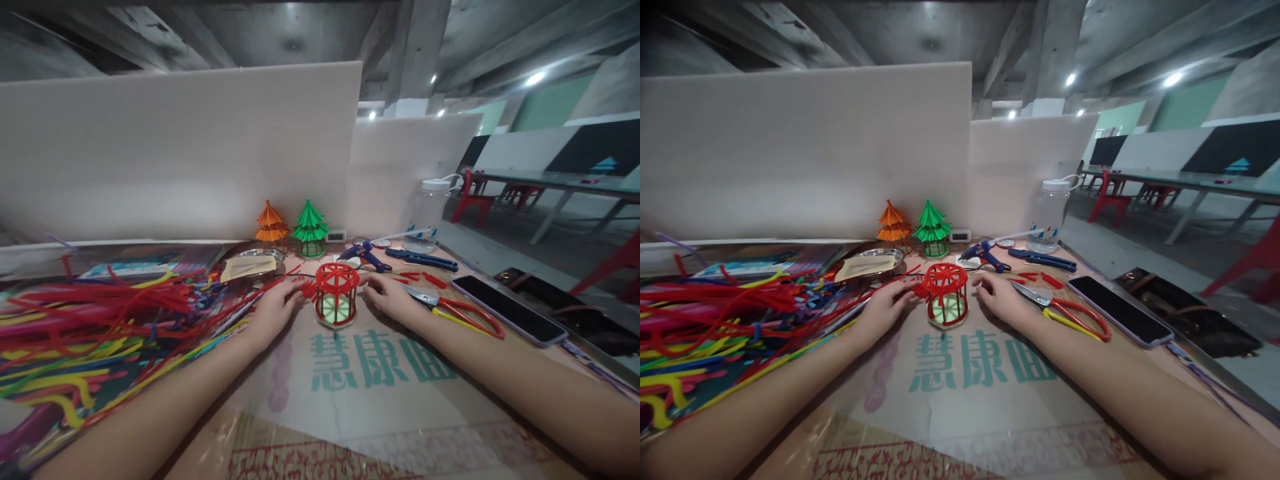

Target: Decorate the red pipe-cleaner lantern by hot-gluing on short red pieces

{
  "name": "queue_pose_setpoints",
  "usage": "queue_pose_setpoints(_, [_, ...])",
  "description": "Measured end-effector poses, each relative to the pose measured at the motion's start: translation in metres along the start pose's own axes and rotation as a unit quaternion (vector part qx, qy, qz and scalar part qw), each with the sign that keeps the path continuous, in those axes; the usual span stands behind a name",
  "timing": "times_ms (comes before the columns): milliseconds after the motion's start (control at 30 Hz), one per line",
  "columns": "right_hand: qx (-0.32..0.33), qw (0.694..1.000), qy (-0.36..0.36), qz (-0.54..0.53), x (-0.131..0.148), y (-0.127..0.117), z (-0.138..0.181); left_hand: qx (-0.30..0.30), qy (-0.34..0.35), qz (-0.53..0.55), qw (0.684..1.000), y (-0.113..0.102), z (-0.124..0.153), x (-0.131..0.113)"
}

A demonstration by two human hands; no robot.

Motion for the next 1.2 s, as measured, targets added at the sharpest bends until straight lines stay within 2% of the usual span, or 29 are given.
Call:
queue_pose_setpoints(100, [-0.015, 1.0, 0.007, 0.003, -0.004, -0.003, -0.003, 0.037, -0.066, 0.03, 0.997, 0.011, 0.009, -0.004])
queue_pose_setpoints(267, [-0.037, 0.999, 0.014, -0.01, -0.007, -0.009, -0.004, 0.076, -0.1, 0.049, 0.991, 0.018, 0.017, -0.01])
queue_pose_setpoints(467, [-0.049, 0.999, 0.02, -0.008, -0.009, -0.01, -0.005, 0.117, -0.065, 0.041, 0.99, 0.024, 0.02, -0.013])
queue_pose_setpoints(700, [-0.031, 0.999, 0.023, 0.013, -0.007, -0.008, -0.003, 0.122, -0.037, 0.001, 0.992, 0.021, 0.019, -0.021])
queue_pose_setpoints(867, [-0.036, 0.999, 0.01, 0.022, 0.005, -0.017, -0.005, 0.114, -0.019, -0.026, 0.993, 0.02, 0.016, -0.021])
queue_pose_setpoints(967, [-0.069, 0.997, 0.006, 0.037, 0.007, -0.029, -0.008, 0.12, -0.013, -0.012, 0.993, 0.021, 0.016, -0.022])
queue_pose_setpoints(1033, [-0.116, 0.992, 0.014, 0.047, 0.001, -0.041, -0.014, 0.121, -0.001, -0.011, 0.993, 0.021, 0.016, -0.023])
queue_pose_setpoints(1133, [-0.223, 0.973, 0.029, 0.044, -0.017, -0.06, -0.024, 0.127, 0.032, -0.025, 0.991, 0.021, 0.017, -0.028])
queue_pose_setpoints(1200, [-0.241, 0.969, 0.041, 0.039, -0.032, -0.061, -0.031, 0.134, 0.047, -0.036, 0.989, 0.022, 0.018, -0.031])
Point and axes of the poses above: each hand's wrist, its own z-axis away from the middle knuckle, its own y-axis out of the palm, x = y × z, the point moved 7 cm from there along -z, towards the middle knuckle, and after that the axes turned 15 degrees about -x, right-handed, at the moved point
